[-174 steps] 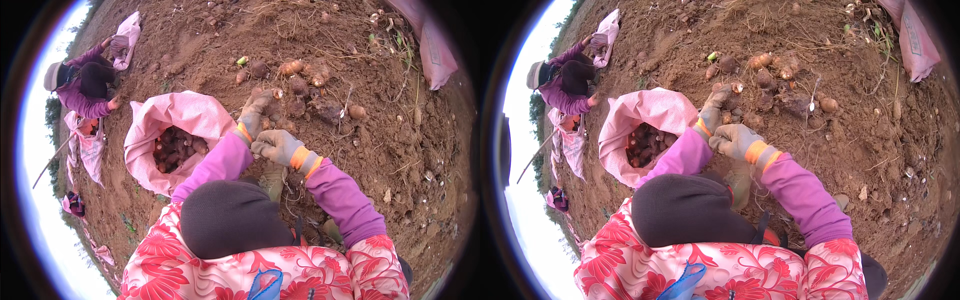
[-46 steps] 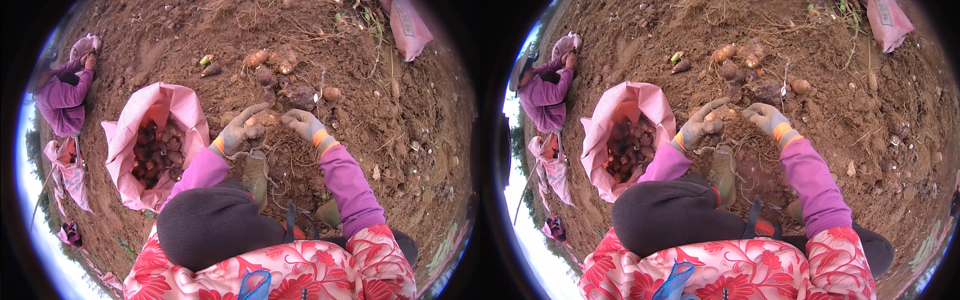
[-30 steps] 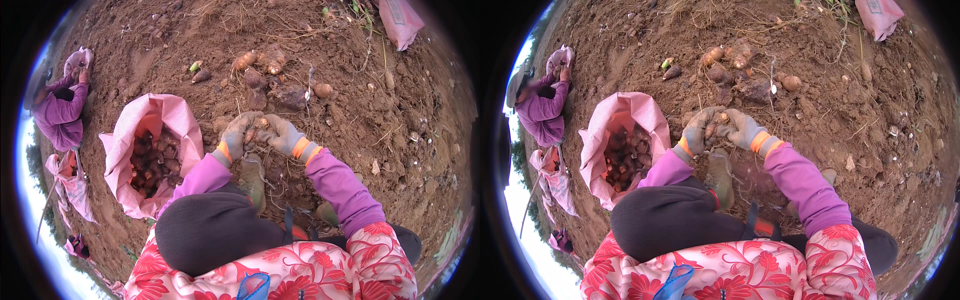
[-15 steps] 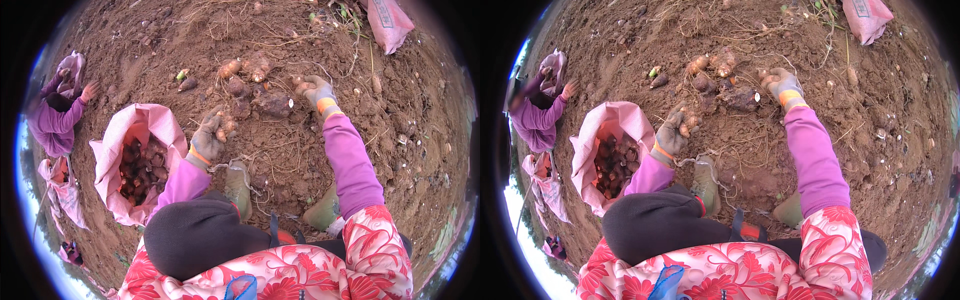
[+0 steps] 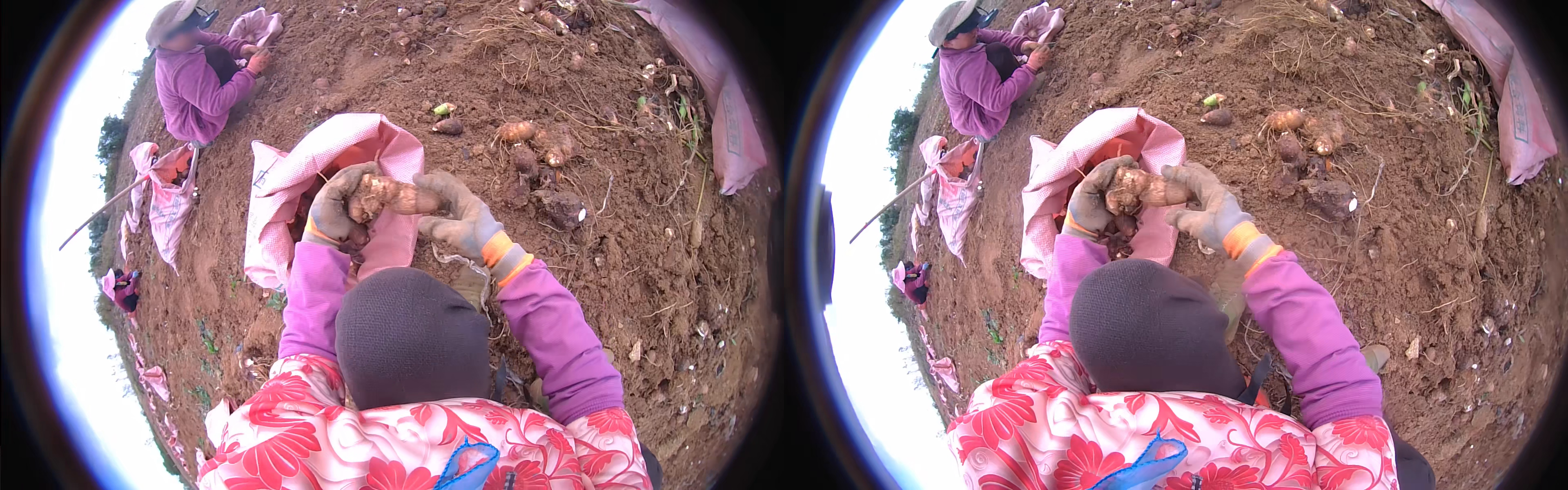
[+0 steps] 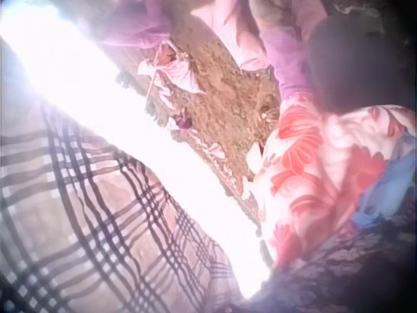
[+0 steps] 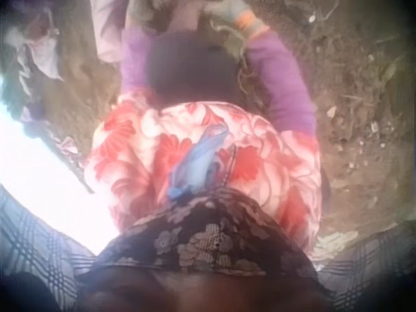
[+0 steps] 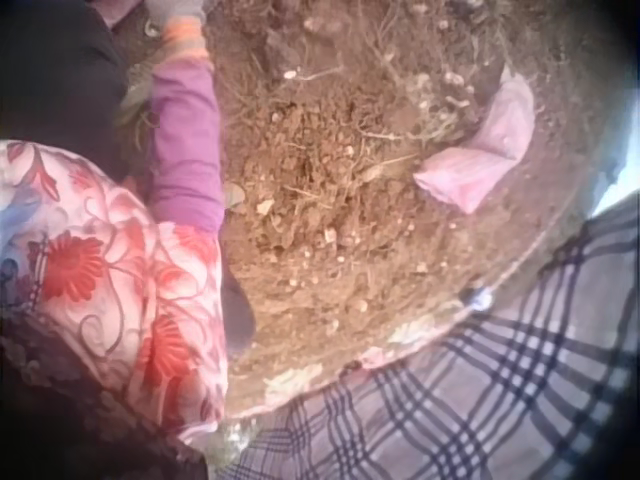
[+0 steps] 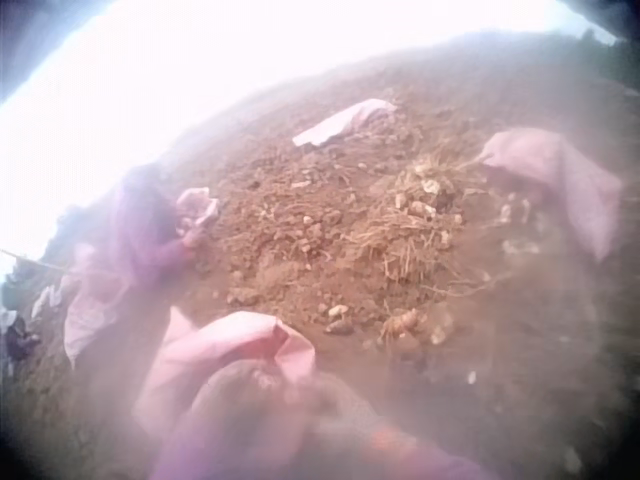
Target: The person repeatedly picks onions from the soil, removes attached roots and soil, and places them into a pink sack. The person works continuously across the field, gathering onions one by one and filling the sack.
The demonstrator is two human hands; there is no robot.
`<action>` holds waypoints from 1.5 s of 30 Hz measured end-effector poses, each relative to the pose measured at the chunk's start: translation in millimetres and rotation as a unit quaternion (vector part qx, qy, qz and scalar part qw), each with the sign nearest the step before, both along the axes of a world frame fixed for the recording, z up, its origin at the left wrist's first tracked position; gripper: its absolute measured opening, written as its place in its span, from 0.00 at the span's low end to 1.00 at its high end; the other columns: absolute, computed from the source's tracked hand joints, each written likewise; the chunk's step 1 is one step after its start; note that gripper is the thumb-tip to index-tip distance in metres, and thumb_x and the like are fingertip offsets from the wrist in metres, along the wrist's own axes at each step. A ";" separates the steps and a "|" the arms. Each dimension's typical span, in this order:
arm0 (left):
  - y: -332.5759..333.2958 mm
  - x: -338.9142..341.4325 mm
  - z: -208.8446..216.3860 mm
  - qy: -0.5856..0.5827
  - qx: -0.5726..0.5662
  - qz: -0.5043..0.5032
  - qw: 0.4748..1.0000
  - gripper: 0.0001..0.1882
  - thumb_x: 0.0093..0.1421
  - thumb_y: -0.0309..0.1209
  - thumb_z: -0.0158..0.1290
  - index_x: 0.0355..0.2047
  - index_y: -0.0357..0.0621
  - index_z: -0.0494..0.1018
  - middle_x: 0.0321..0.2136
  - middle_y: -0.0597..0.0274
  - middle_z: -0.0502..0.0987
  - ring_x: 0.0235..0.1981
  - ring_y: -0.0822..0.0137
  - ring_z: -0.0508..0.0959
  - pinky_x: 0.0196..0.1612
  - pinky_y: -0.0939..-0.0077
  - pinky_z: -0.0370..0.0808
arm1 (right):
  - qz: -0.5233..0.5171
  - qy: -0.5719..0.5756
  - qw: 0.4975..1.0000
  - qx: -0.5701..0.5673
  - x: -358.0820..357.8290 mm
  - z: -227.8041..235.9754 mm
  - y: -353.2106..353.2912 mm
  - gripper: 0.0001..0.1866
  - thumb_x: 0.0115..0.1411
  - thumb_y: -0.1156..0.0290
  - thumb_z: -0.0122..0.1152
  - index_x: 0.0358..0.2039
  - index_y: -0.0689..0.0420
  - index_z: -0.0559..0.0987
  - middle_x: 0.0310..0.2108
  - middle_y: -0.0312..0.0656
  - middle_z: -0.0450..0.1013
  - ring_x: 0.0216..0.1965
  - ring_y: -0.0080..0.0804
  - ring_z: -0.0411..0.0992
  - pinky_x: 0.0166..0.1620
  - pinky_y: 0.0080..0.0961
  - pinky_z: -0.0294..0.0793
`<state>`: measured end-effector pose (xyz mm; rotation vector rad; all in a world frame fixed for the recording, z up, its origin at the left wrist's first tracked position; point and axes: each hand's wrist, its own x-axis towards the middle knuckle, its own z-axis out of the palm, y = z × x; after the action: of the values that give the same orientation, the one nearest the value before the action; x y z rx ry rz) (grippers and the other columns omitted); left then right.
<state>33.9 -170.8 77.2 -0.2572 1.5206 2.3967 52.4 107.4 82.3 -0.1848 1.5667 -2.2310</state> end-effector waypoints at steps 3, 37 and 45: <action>-54.7 -4.4 41.5 -0.081 -0.384 0.136 0.910 0.24 0.62 0.34 0.58 0.57 0.37 0.72 0.46 0.57 0.79 0.43 0.61 0.79 0.45 0.63 0.78 | -0.003 0.092 0.993 0.078 -5.1 6.6 -21.1 0.28 0.59 0.78 0.67 0.62 0.56 0.73 0.47 0.35 0.75 0.48 0.27 0.75 0.55 0.26 0.76; 140.3 36.6 195.9 0.176 -0.666 -0.253 0.679 0.26 0.58 0.39 0.62 0.55 0.41 0.76 0.35 0.50 0.81 0.33 0.55 0.82 0.40 0.63 0.78 | -0.158 -0.073 0.983 0.064 -85.9 -83.5 185.7 0.17 0.54 0.82 0.67 0.44 0.54 0.76 0.36 0.35 0.77 0.38 0.23 0.74 0.40 0.19 0.75; 125.2 69.3 200.7 0.117 -0.683 -0.299 0.656 0.30 0.58 0.44 0.60 0.57 0.41 0.75 0.44 0.45 0.82 0.46 0.51 0.82 0.50 0.62 0.77 | -0.082 -0.052 0.858 0.504 31.9 -115.2 229.7 0.19 0.48 0.79 0.70 0.43 0.57 0.79 0.35 0.38 0.77 0.37 0.33 0.75 0.46 0.28 0.75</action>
<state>103.1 -45.6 277.9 0.2696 2.6488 0.4223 84.4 337.1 -32.8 0.3776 2.4976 -1.2024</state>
